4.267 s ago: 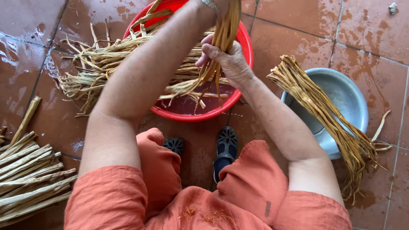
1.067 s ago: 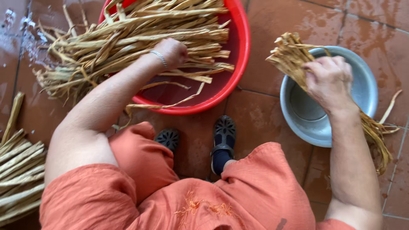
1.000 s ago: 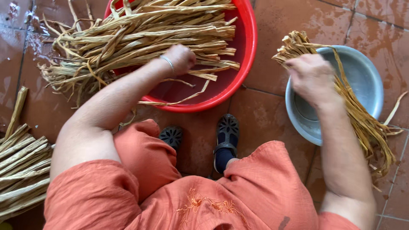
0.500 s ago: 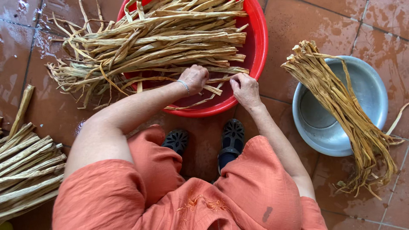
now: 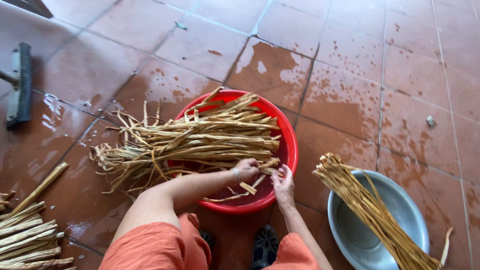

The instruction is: The person kneels on a wet tiled floor and soaks bundles of dried leaf strips in a red basin of water. They press the bundles under the water, lift and wring them by hand, and move treated bundles to a gray basin beside them.

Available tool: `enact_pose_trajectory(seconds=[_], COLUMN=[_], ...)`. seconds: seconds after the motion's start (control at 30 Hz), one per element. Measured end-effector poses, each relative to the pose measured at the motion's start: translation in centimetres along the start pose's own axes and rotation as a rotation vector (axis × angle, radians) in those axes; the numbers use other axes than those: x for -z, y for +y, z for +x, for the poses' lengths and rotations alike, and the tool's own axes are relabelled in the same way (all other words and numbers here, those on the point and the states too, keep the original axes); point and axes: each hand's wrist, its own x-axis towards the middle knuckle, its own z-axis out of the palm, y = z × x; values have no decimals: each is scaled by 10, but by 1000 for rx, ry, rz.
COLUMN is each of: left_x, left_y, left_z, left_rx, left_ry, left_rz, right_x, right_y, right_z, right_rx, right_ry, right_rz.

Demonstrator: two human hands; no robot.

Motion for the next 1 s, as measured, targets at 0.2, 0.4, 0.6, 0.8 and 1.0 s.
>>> enact_pose_trajectory(seconds=[0.2,0.4,0.6,0.8,1.0], left_x=[-21,-30,-42,-34,-41], left_y=[4,22,11,21,41], left_z=[-26,-29,-18,-32,-46], left_rx=[-39,-15,-54,-48,37], left_ry=[-126,-194,-120,-82,-144], left_rz=[-65,-66,81,116,184], right_x=[-10,-5,-4,-20,-1], right_y=[-7,-11,-27,-50,-71], right_z=[-5,-8,-15,-29,-11], right_rx=[-327,-356,-400,-338,-480], right_ry=[-223,-228,-219,-241,116], right_rz=[651,705,812,790,987])
